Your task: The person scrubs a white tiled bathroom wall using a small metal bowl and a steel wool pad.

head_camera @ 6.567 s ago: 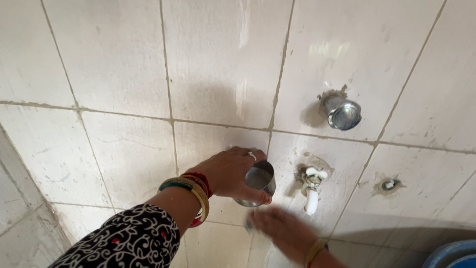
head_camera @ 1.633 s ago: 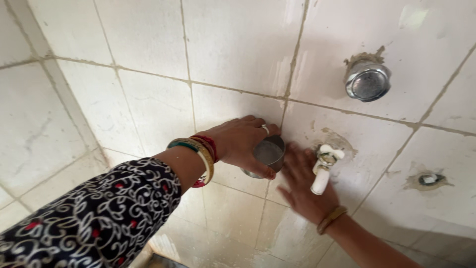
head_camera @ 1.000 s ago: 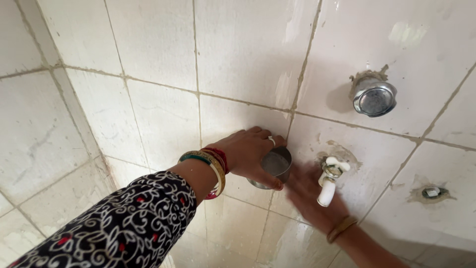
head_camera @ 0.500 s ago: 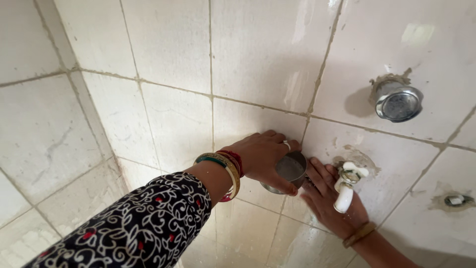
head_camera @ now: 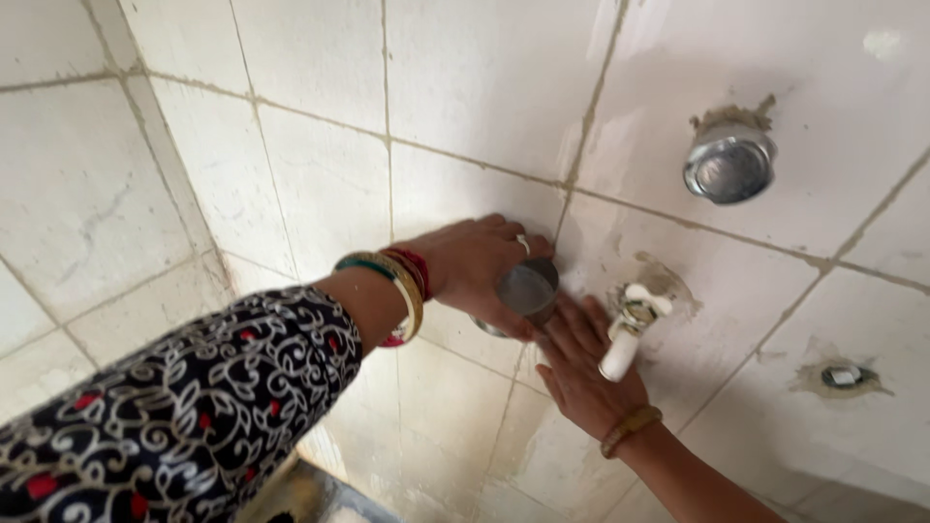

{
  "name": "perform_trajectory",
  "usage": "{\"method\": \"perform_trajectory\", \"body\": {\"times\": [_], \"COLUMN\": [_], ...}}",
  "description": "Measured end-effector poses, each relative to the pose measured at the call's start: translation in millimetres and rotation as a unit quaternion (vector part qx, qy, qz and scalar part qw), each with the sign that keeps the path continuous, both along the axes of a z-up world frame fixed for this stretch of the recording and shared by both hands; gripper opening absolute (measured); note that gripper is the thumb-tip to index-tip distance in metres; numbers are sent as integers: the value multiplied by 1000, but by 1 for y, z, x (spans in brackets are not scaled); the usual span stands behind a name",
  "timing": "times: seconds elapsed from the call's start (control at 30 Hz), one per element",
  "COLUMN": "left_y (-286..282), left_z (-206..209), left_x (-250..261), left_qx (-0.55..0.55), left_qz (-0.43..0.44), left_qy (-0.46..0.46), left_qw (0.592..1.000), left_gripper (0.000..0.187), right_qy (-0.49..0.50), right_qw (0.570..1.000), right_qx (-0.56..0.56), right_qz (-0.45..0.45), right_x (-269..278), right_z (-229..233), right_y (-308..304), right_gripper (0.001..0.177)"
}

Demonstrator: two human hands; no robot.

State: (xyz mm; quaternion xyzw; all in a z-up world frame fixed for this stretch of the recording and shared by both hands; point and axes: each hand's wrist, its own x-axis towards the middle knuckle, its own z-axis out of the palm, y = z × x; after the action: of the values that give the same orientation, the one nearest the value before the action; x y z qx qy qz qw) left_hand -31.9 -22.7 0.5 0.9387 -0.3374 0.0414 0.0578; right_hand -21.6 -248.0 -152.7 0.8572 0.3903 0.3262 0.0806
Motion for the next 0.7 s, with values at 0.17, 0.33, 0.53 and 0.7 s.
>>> {"method": "perform_trajectory", "body": {"times": [0.17,0.33,0.53,0.7], "left_y": [-5,-13,10,32], "left_z": [6,8,7,8], "left_x": [-4,-11,-38,-56], "left_qx": [10,-1,11,-51], "left_qz": [13,66,76,157], "left_qy": [5,65,6,40], "left_qw": [1000,996,997,985], "left_gripper": [99,95,90,93], "right_qy": [-11,-90,100,-62], "right_qw": [999,995,992,988], "right_qx": [-35,31,-74,125], "right_qz": [2,26,36,62], "right_x": [5,0,1,2], "right_z": [11,9,-7,16], "right_y": [-5,-3,8,2], "right_gripper": [40,49,67,64]}}
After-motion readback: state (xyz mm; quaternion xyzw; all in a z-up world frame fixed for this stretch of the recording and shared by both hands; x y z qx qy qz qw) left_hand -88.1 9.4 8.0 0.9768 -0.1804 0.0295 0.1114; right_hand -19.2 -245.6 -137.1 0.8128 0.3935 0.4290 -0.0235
